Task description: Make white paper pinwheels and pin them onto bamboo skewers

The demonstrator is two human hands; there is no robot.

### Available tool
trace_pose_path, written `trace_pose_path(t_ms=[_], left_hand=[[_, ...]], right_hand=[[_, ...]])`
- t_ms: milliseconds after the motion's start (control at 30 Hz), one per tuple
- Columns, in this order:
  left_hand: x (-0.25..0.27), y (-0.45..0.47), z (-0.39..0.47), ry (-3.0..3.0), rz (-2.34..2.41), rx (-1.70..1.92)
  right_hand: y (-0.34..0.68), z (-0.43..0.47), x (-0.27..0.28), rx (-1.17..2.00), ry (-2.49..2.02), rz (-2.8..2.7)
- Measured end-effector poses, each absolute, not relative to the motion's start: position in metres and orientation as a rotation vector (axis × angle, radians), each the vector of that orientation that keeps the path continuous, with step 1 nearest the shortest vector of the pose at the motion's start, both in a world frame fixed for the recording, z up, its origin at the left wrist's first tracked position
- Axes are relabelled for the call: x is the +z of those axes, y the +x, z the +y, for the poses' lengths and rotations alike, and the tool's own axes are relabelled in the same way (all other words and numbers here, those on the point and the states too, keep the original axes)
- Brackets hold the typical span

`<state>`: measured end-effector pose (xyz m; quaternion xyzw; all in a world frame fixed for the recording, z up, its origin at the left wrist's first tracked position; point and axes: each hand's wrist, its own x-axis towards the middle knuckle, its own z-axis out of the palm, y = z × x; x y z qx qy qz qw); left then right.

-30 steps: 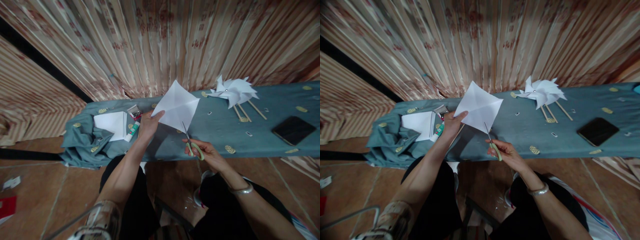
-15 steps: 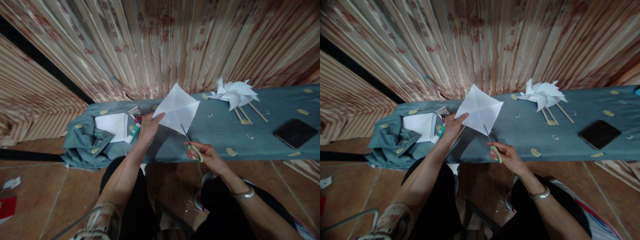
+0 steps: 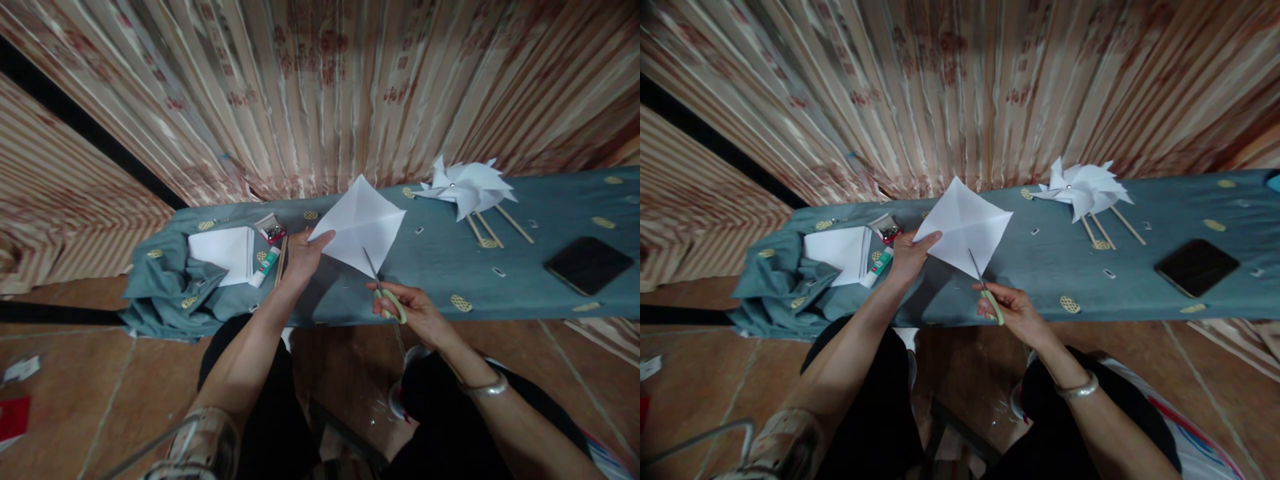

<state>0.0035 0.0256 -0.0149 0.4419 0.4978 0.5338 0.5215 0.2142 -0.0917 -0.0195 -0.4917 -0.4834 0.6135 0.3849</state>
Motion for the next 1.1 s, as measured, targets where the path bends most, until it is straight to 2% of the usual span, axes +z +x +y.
trace_pose_path(t_ms=[633,1100], left_hand=[[0.0,0.004,0.011,1.183,1.27,1.178],[-0.009,0.008,0.009,1.141,1.269,1.15]], right_hand=[[0.211,-0.09,-0.022,1.514,-1.282,-1.19],[0.212,-0.089,-0.02,1.539,-1.266,-1.182]])
